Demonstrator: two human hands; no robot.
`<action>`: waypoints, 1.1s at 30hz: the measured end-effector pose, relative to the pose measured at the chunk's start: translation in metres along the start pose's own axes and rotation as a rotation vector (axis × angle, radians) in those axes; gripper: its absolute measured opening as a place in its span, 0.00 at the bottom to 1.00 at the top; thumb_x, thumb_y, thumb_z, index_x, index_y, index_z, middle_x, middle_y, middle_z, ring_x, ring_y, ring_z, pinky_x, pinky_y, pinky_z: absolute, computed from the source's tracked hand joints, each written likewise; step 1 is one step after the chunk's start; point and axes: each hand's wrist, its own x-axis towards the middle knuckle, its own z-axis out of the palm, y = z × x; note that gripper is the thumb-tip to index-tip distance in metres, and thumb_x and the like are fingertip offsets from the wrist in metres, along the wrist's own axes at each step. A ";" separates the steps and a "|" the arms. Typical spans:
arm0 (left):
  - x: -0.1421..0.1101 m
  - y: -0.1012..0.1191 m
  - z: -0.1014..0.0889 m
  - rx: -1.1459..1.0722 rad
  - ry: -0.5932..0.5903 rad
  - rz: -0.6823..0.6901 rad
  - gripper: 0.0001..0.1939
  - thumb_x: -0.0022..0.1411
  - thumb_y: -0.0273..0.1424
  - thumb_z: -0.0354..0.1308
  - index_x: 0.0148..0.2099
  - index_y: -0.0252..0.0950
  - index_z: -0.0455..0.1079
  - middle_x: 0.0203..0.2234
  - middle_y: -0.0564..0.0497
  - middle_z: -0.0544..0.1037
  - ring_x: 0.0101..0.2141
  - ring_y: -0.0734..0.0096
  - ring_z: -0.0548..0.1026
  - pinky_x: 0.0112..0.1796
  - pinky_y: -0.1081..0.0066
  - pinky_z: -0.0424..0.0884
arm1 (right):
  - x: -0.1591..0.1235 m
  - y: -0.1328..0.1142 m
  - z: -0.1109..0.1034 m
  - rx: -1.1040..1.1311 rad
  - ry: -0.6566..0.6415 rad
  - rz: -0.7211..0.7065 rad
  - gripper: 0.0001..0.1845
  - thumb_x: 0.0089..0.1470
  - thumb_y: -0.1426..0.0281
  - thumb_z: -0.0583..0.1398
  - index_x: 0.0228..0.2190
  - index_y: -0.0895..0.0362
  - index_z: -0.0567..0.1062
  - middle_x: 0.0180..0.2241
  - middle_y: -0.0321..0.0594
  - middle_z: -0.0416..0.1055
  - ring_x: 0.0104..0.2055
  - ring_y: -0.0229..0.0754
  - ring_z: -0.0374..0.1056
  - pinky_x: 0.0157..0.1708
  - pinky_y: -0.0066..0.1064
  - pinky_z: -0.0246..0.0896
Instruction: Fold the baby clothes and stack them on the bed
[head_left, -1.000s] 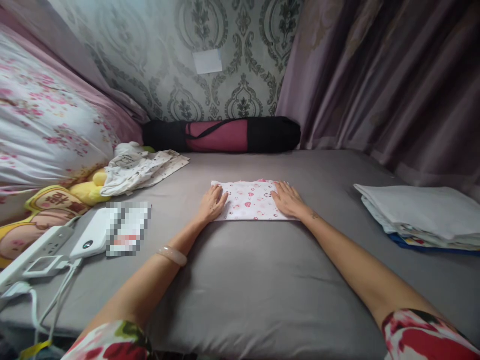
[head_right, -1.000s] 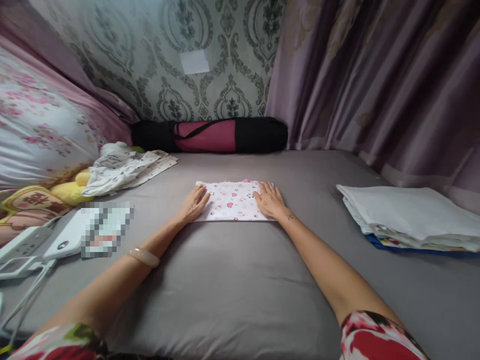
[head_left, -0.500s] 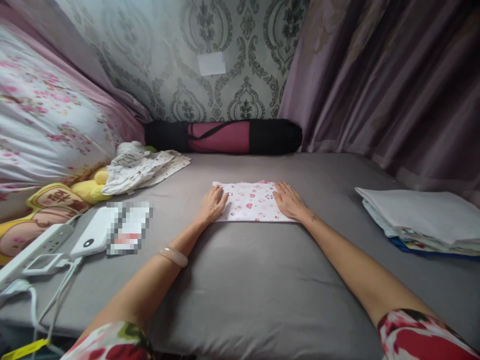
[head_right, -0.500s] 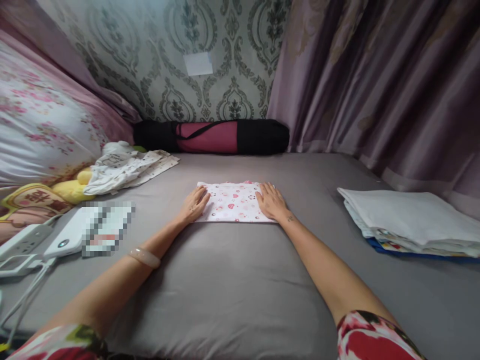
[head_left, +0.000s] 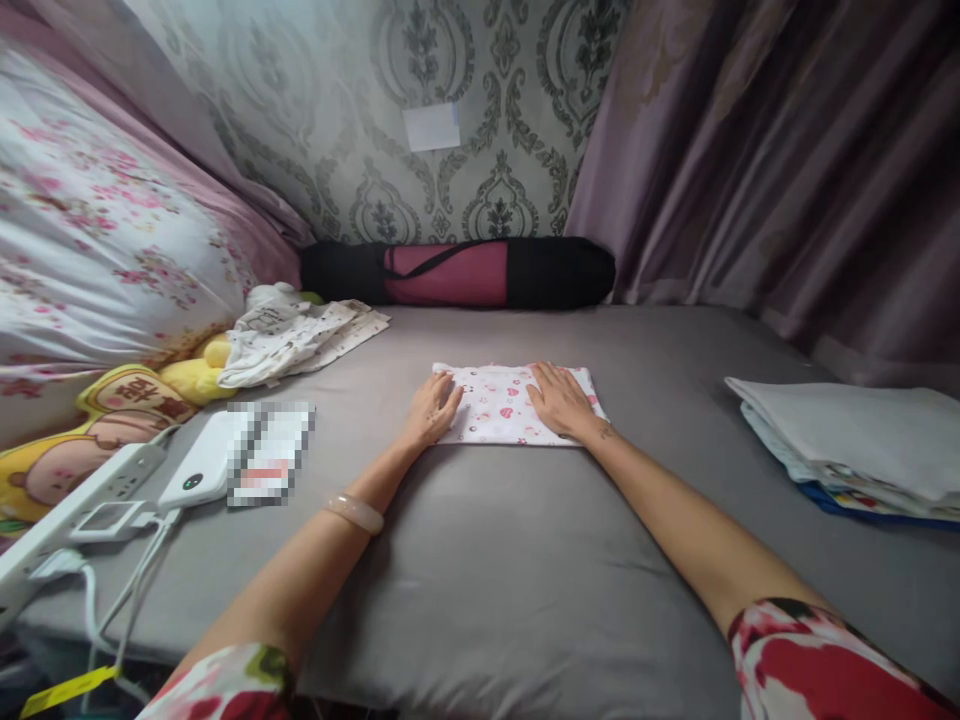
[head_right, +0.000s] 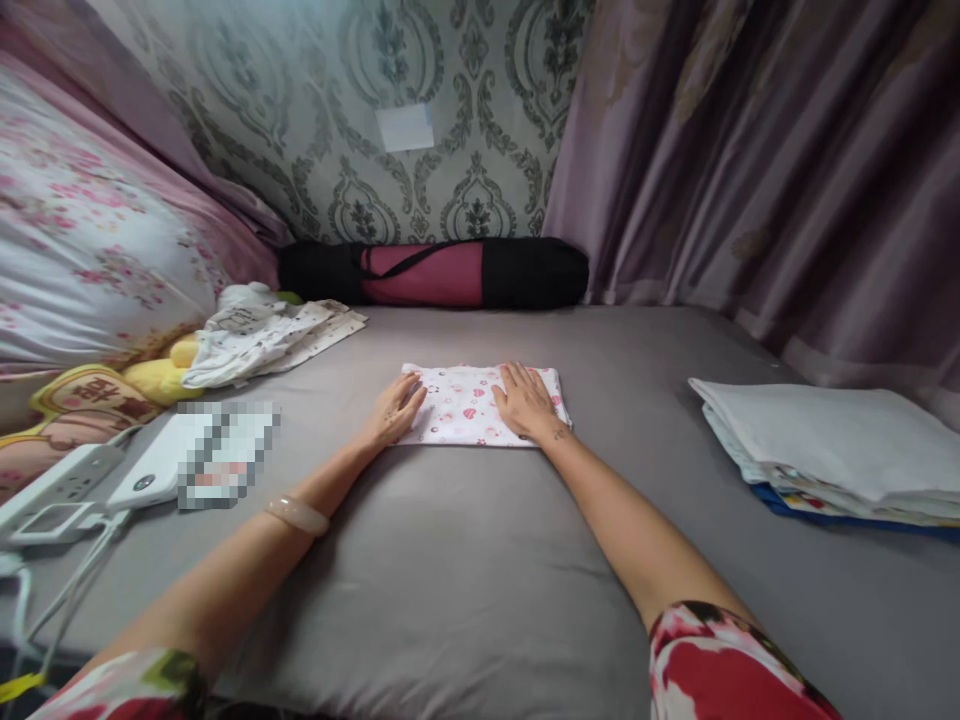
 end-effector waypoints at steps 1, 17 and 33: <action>0.000 -0.001 0.000 -0.008 0.003 0.000 0.25 0.66 0.42 0.47 0.59 0.35 0.66 0.62 0.43 0.64 0.64 0.59 0.57 0.63 0.60 0.51 | 0.000 0.000 0.003 0.000 0.004 0.007 0.34 0.65 0.60 0.39 0.64 0.67 0.54 0.67 0.49 0.48 0.69 0.47 0.42 0.67 0.42 0.32; 0.002 -0.005 0.000 -0.102 0.075 -0.009 0.20 0.67 0.35 0.44 0.56 0.36 0.68 0.58 0.45 0.69 0.60 0.63 0.63 0.62 0.62 0.55 | 0.011 -0.038 -0.002 0.068 -0.060 -0.035 0.35 0.65 0.60 0.38 0.65 0.68 0.53 0.68 0.50 0.45 0.70 0.47 0.37 0.67 0.43 0.27; -0.001 0.000 -0.007 -0.218 0.139 -0.108 0.19 0.64 0.30 0.43 0.52 0.36 0.69 0.53 0.44 0.74 0.55 0.61 0.69 0.58 0.59 0.61 | 0.023 -0.084 -0.002 0.129 -0.075 -0.073 0.36 0.65 0.58 0.39 0.65 0.69 0.52 0.68 0.52 0.43 0.70 0.49 0.37 0.66 0.45 0.28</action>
